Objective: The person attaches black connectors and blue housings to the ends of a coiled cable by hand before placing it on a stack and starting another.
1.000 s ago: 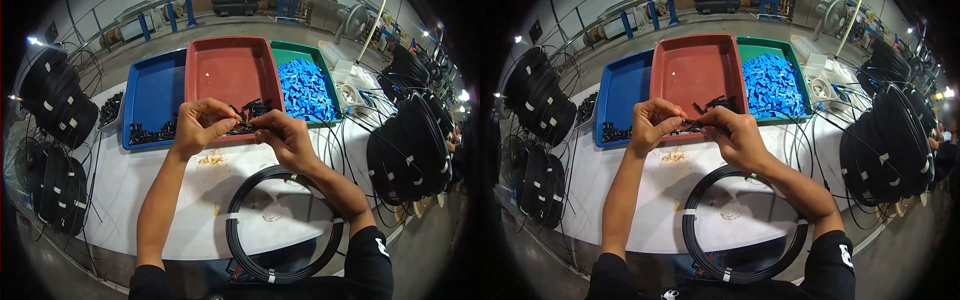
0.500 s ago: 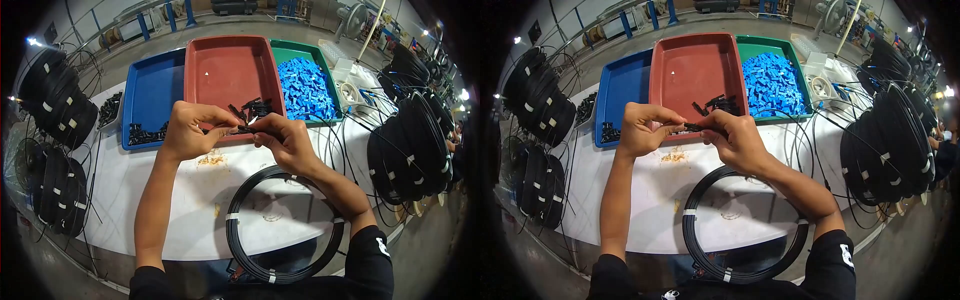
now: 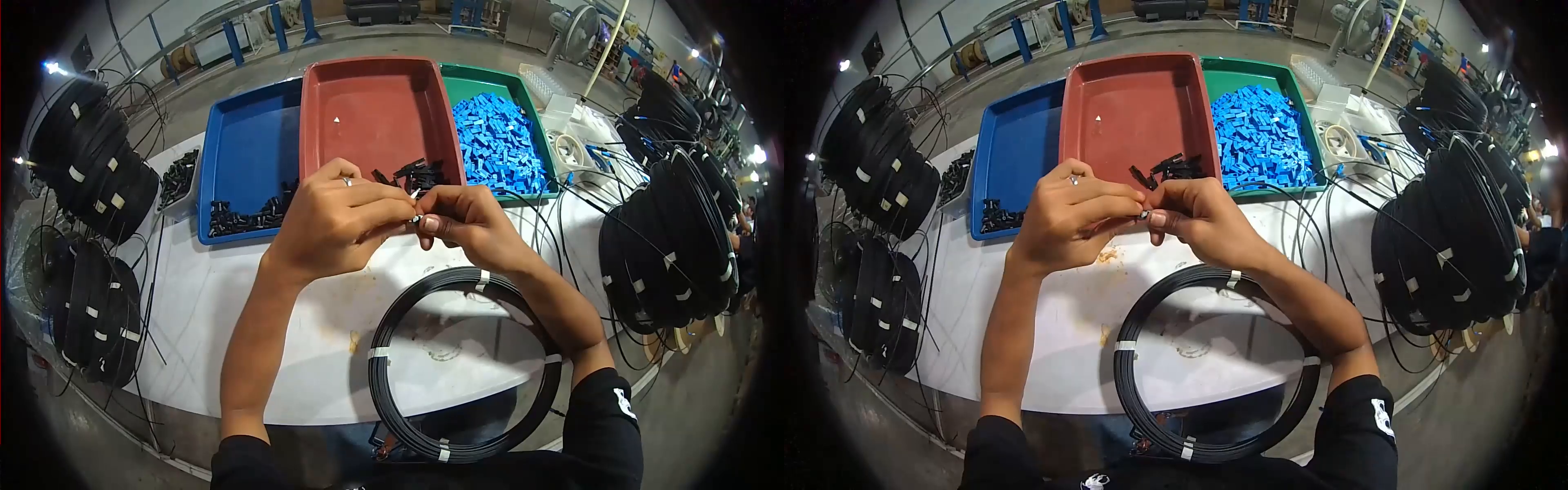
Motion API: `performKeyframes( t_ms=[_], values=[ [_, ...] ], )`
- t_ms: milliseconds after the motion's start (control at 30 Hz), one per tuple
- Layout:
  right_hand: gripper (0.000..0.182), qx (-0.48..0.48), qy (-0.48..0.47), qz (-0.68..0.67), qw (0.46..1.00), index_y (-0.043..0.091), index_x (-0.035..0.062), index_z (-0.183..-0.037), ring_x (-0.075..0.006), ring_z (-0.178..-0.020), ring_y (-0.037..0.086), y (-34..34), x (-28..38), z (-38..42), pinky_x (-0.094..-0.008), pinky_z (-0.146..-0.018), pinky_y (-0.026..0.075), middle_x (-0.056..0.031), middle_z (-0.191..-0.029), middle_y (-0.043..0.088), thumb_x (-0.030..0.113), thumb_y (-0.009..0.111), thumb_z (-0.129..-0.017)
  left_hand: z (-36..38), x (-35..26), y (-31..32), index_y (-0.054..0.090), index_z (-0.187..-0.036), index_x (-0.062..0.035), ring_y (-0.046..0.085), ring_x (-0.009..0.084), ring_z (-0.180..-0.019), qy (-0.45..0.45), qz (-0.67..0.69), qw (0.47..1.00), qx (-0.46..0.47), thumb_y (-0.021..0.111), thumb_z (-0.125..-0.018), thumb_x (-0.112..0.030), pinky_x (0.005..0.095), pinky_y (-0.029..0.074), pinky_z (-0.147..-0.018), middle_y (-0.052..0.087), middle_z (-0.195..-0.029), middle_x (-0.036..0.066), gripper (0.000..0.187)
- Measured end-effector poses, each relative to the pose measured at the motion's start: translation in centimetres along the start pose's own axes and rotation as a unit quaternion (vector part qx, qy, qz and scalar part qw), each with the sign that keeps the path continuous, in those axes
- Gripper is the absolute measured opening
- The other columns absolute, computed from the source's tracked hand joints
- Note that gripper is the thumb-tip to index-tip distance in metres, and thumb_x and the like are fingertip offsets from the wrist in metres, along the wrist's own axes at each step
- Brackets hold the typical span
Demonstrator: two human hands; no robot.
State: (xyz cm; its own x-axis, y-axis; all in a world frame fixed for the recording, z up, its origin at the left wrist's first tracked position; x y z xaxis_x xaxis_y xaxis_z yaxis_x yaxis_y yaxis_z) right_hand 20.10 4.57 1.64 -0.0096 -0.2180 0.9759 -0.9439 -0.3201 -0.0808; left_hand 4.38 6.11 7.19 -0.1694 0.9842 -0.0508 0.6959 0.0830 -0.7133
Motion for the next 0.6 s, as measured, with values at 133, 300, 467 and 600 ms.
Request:
performKeyframes(
  t_ms=[133, 300, 467, 600],
  values=[
    [0.012, 0.037, 0.054, 0.028, 0.997, 0.064, -0.0023, -0.099, -0.0076, -0.069, 0.055, 0.1, 0.3, 0.2, -0.0235, -0.061, 0.042, -0.0033, -0.078, 0.066, 0.008, 0.06, -0.094, -0.3, -0.7, -0.4, 0.072, -0.089, -0.0126, 0.065, 0.0176, -0.073, 0.035, 0.014, 0.999, -0.012, 0.08, -0.069, -0.009, 0.0321, 0.046, -0.072, 0.071, -0.083, -0.001, 0.022],
    [0.012, 0.088, 0.001, 0.033, 0.996, 0.067, -0.0019, -0.09, -0.009, -0.068, 0.056, 0.6, -0.2, 0.0, -0.027, -0.063, 0.044, -0.0024, -0.074, 0.066, 0.008, 0.062, -0.092, -0.7, -1.3, 0.7, 0.066, -0.08, -0.009, 0.061, 0.0228, -0.067, 0.001, 0.075, 0.994, 0.073, 0.073, -0.065, -0.002, 0.0334, 0.045, -0.07, 0.065, -0.075, 0.003, 0.018],
    [0.018, 0.109, 0.032, 0.094, 0.989, 0.068, -0.0023, -0.096, -0.0092, -0.068, 0.057, -0.2, -1.1, -0.7, -0.0274, -0.061, 0.045, -0.0017, -0.074, 0.066, 0.015, 0.066, -0.089, -0.3, -0.4, 2.8, 0.065, -0.08, -0.0068, 0.059, 0.0246, -0.066, 0.0, 0.114, 0.99, 0.083, 0.072, -0.064, 0.0, 0.0337, 0.045, -0.069, 0.063, -0.073, 0.004, 0.019],
    [0.018, 0.09, 0.042, 0.212, 0.972, 0.071, -0.0043, -0.091, -0.0155, -0.07, 0.065, -2.0, -2.4, -1.1, -0.0325, -0.065, 0.049, -0.0087, -0.075, 0.072, 0.011, 0.066, -0.084, 0.5, 1.5, 6.5, 0.063, -0.08, -0.0061, 0.059, 0.0259, -0.072, -0.049, 0.127, 0.987, 0.086, 0.075, -0.064, -0.001, 0.0336, 0.046, -0.071, 0.063, -0.076, 0.006, 0.02]
  ],
)
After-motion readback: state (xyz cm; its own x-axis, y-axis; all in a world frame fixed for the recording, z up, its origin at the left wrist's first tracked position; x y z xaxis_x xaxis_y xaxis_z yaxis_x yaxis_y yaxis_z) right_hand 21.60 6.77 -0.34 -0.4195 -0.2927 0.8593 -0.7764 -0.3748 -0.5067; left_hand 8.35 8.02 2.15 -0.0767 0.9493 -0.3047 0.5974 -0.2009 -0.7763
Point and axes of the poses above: each hand's wrist, its own z-axis away from the middle knuckle, its own y-axis out of the palm, x = y × z, the point moved 6 cm from there along -z, towards the middle knuckle
